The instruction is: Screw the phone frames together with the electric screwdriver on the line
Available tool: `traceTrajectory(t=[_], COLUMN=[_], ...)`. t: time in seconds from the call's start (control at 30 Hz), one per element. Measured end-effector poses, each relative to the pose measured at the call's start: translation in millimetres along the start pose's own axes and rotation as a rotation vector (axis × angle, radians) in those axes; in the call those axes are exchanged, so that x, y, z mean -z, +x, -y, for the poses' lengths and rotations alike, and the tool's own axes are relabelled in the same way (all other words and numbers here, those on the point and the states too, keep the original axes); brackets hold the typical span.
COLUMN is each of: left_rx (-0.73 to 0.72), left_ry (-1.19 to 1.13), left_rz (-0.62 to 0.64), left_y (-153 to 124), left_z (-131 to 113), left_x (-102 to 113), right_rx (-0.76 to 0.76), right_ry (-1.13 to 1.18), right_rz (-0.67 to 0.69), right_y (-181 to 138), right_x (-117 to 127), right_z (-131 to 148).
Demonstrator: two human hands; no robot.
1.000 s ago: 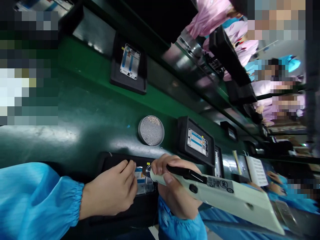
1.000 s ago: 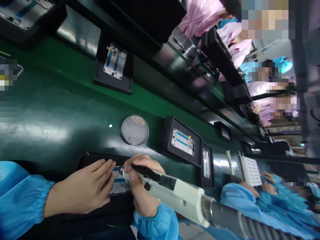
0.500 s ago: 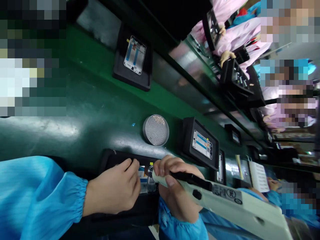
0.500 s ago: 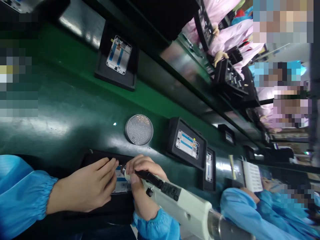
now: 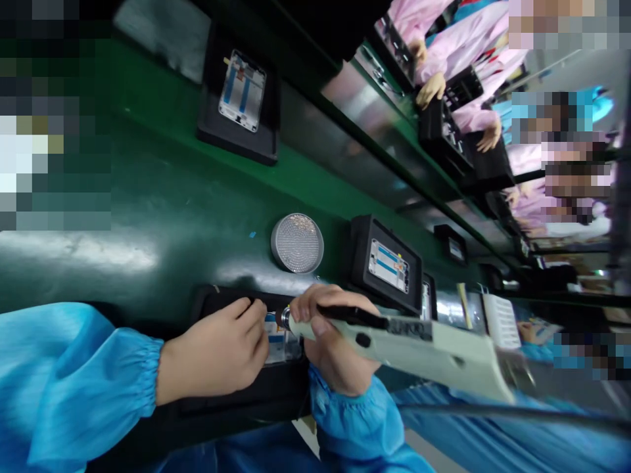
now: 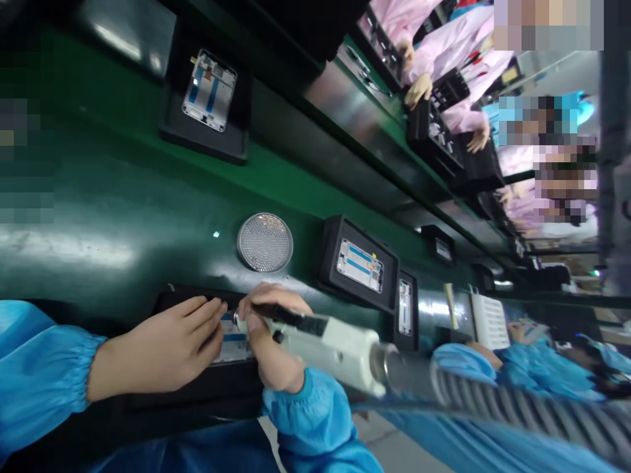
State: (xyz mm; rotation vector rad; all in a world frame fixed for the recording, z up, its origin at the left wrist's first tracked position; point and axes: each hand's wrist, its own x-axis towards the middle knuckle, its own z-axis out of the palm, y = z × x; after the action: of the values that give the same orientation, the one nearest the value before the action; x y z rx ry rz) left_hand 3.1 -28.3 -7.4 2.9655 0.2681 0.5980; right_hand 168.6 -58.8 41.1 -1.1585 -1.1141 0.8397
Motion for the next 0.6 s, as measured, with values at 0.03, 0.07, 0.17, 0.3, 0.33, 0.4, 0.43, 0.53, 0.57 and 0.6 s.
traceTrajectory(t=[0.03,0.07,0.17,0.3,0.33,0.4,0.43,0.53,0.57,0.6], left_rx=[-0.004,-0.001,0.036,0.098,0.114,0.138,0.149,0.114,0.076,0.033], left_ry=[0.003,0.003,-0.005,-0.021,-0.022,-0.012,0.005,0.107,0.149,0.182], left_rz=[0.014,0.031,0.071,0.094,0.096,0.115,0.123,0.084,0.05,0.016], left_y=[-0.5,-0.9,-1.8,-2.3,-2.3,-1.7,-1.1,2.3,3.7,5.0], left_z=[0.9,1.5,1.0,-2.9,-4.0,-6.7,-8.6,-16.8,-20.3,-23.9], left_x=[0.2,0.6,2.6,6.2,6.9,8.9,10.6,20.9,26.4,32.6], right_rx=[0.012,0.03,0.134,0.264,0.283,0.32,0.33,0.371,0.384,0.398], right_ry=[0.005,0.009,0.028,0.111,0.125,0.128,0.13,0.168,0.183,0.197], right_rz=[-0.025,-0.062,-0.191,-0.357,-0.387,-0.45,-0.48,-0.546,-0.562,-0.575], right_y=[5.9,13.7,42.7,70.7,73.6,76.0,76.2,75.3,74.7,74.0], right_x=[2.3,5.1,18.1,42.2,48.0,58.6,63.2,75.3,78.9,82.3], right_z=[3.7,9.2,32.7,60.0,63.4,66.6,67.2,69.5,71.2,73.3])
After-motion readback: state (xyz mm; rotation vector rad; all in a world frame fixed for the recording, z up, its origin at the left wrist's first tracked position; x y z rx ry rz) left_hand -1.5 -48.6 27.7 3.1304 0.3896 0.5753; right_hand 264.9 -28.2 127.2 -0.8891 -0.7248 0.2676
